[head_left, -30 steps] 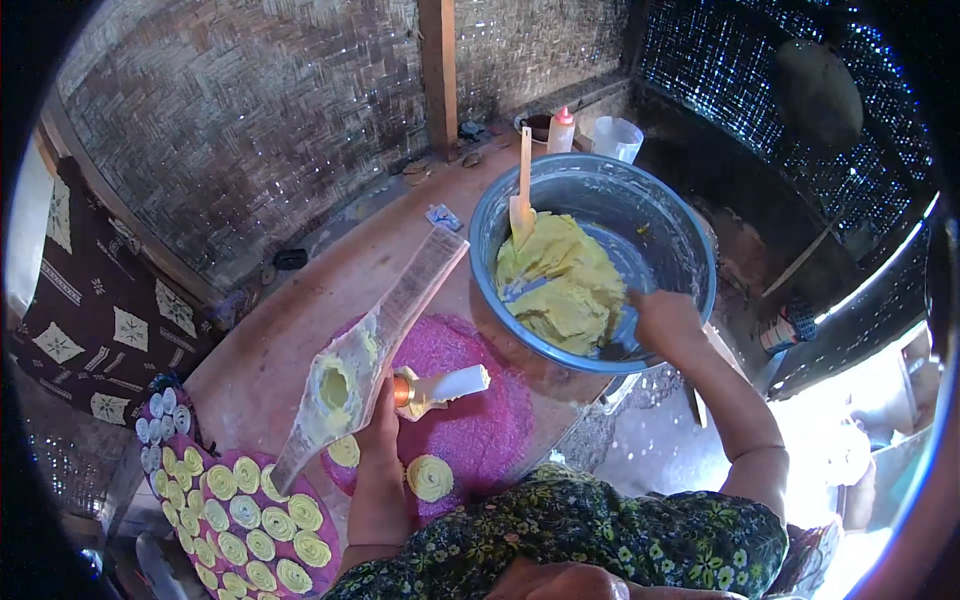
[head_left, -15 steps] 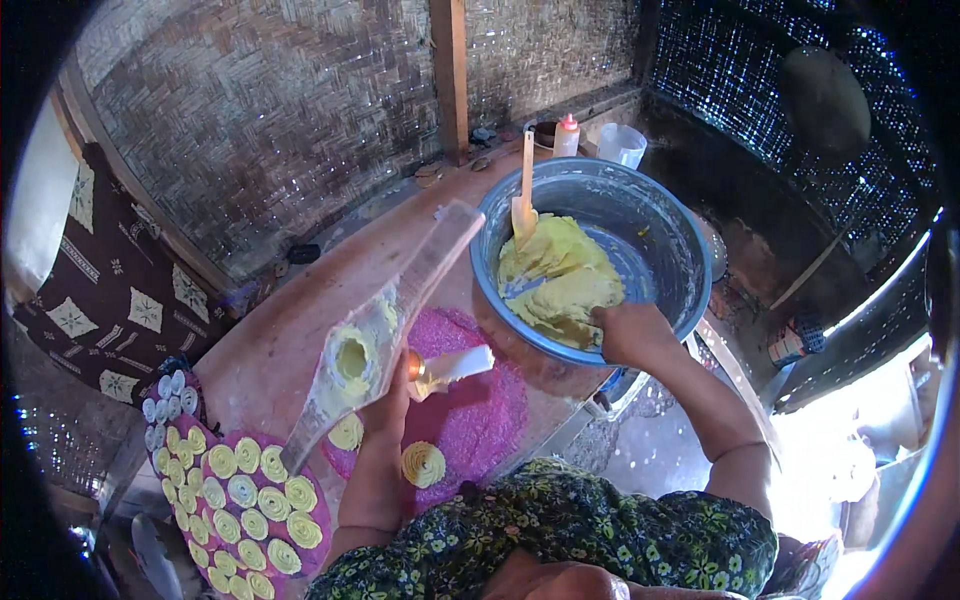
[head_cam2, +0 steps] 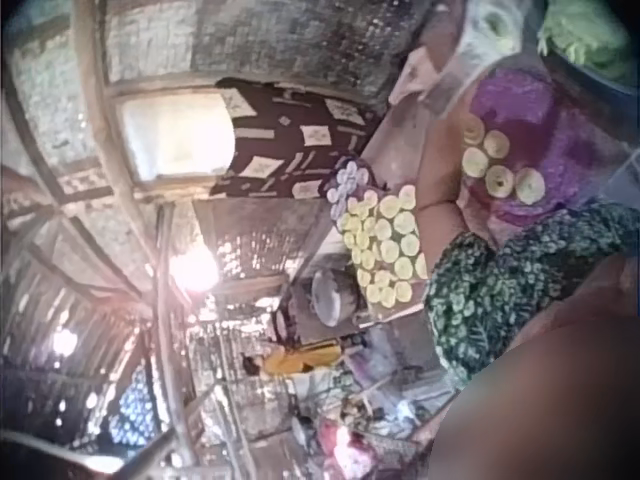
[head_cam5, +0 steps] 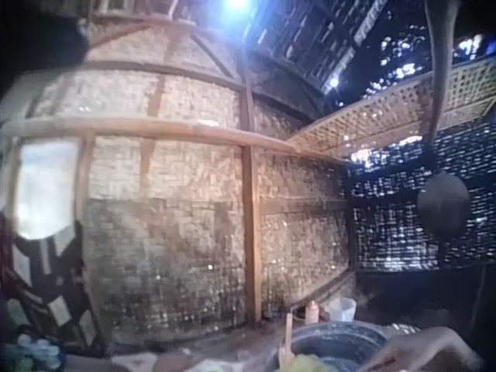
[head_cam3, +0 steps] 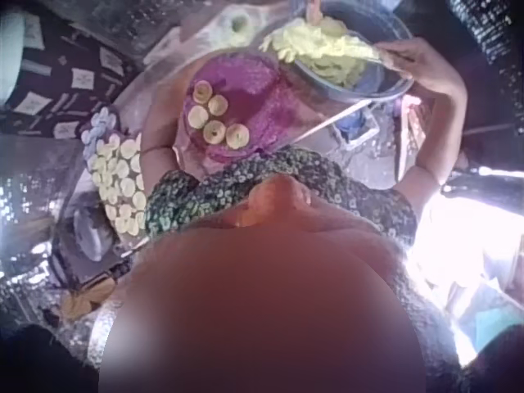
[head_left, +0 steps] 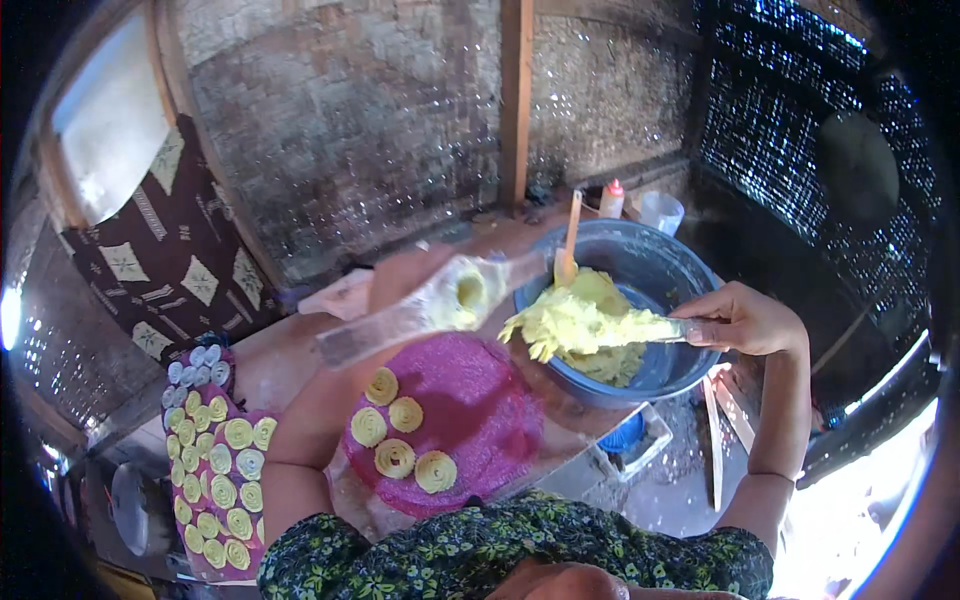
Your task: The person uses a piping bag to squeeze yellow dough onto a pink mat, forming spiral shapes. They repeatedly scoop dough from a metal bowl into the bag and pipe it onto the mat, arranging the spirals in rows.
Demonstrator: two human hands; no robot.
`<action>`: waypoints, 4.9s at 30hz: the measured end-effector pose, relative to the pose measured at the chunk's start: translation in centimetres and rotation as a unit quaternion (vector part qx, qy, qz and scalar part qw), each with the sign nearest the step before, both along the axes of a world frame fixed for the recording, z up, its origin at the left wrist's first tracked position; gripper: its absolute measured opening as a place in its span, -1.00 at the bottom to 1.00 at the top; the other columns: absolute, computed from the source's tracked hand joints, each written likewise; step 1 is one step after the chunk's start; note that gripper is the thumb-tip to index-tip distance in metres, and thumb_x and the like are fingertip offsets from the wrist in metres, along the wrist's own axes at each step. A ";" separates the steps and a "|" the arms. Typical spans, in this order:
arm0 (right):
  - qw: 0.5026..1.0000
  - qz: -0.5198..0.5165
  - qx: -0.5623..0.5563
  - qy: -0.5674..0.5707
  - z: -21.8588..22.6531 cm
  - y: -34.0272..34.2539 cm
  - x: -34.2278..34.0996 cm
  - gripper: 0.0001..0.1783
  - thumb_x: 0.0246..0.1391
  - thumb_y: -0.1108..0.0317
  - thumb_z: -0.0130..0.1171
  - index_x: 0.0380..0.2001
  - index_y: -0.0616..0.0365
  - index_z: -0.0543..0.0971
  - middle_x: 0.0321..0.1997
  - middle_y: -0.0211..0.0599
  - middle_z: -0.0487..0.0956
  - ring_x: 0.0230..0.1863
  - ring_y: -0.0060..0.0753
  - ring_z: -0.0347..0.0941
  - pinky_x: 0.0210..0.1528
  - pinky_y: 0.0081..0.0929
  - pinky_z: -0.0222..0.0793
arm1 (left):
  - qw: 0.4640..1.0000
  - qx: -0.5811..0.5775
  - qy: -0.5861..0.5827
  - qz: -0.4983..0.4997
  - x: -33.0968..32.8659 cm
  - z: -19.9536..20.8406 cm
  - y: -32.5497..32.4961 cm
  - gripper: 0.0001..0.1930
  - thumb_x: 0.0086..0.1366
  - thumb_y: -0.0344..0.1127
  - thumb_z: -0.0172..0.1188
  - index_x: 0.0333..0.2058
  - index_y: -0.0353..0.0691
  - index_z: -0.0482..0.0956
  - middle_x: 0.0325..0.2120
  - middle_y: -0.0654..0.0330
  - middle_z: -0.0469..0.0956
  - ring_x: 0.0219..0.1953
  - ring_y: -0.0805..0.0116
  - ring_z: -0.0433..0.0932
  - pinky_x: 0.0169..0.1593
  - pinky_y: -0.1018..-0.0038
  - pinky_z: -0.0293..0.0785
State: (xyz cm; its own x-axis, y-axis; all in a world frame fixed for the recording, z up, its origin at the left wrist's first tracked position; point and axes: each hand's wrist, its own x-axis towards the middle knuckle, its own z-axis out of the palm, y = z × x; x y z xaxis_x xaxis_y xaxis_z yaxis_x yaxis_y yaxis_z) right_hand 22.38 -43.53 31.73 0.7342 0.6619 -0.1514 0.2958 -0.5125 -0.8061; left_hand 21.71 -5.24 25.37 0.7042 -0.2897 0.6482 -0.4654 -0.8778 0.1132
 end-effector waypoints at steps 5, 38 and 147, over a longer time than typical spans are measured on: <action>0.972 0.059 -0.039 -0.225 0.9 2.8 1.0 -0.65 0.02 0.38 0.20 -0.08 0.18 0.55 -0.52 -0.33 0.57 -0.60 -0.62 0.37 -0.55 -0.59 0.23 | 0.999 0.035 0.019 -0.014 0.8 -1.7 0.6 -0.61 -0.10 -0.09 0.28 -0.29 -0.11 0.46 -0.55 0.08 0.49 -0.48 0.05 0.52 -0.41 0.26 0.42; 0.638 0.101 -0.065 -0.760 -1.5 19.4 -3.1 -0.74 -0.15 0.33 0.05 -0.30 0.08 0.49 -0.54 -0.39 0.43 -0.50 -0.38 0.45 -0.48 -0.45 0.35 | 0.995 -0.005 -0.063 0.079 -6.1 0.1 4.5 -0.51 -0.13 -0.05 0.31 -0.23 -0.17 0.46 -0.41 0.11 0.51 -0.36 0.06 0.53 -0.33 0.27 0.46; 0.713 0.297 0.395 0.497 -18.0 15.4 -1.0 0.16 -0.35 -0.22 0.22 0.22 0.30 0.04 0.13 0.15 0.27 0.11 0.04 0.28 0.11 -0.12 0.20 | 0.546 -0.670 0.207 -0.459 -6.0 1.3 0.4 -0.13 0.07 -0.05 0.25 0.24 -0.28 -0.01 -0.06 0.03 0.38 -0.09 0.28 0.43 0.03 0.48 0.30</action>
State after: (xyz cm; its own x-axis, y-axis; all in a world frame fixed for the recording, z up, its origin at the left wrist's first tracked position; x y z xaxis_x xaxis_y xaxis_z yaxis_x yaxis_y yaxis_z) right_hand 21.43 -28.11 13.70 0.0784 0.9785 0.1908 -0.6467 0.1956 -0.7373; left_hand 15.73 -4.83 26.72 0.8273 -0.1055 0.5518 -0.3301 0.7035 0.6294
